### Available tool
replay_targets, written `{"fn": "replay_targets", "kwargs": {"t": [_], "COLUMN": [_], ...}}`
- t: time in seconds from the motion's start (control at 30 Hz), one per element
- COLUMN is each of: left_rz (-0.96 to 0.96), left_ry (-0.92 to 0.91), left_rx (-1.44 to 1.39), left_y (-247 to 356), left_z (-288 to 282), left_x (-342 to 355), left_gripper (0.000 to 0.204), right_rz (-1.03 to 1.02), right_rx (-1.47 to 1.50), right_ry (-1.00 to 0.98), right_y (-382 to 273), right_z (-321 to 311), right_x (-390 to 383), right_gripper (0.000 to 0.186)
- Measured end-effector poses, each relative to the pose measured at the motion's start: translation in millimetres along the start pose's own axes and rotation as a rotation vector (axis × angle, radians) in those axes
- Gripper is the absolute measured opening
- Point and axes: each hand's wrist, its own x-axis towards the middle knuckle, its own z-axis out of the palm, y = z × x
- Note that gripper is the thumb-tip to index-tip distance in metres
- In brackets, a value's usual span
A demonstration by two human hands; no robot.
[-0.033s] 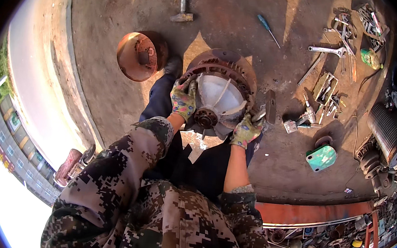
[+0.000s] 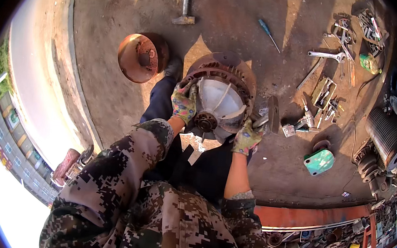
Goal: The person sits on the ground and uses a hammer and metal rod to strike and adjust a white impeller-like mechanical part. They repeatedly reposition the part and strike it from different angles.
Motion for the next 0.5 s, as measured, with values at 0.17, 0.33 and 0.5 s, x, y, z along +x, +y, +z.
{"fn": "replay_targets", "kwargs": {"t": [0.17,0.33,0.5], "left_rz": [0.076,0.128,0.114], "left_ry": [-0.045,-0.084,-0.103], "left_rx": [0.094,0.048,0.079], "left_y": [-1.1,5.6,1.7], "left_z": [-5.4,-5.6,-5.4], "left_x": [-10.3,-10.8,-5.0], "left_gripper": [0.028,0.028,0.027], "right_rz": [-0.340,-0.626,-0.554], "right_rx": [-0.484,-0.689,-0.734], "right_ry": [-0.543,-0.767,-0.740], "right_y": [-125.1,-116.9,-94.9], "right_z": [-71.0,-94.6,-96.4], "right_x": [-2.8,-27.0,-53.1], "right_gripper": [0.029,0.033,0.029]}}
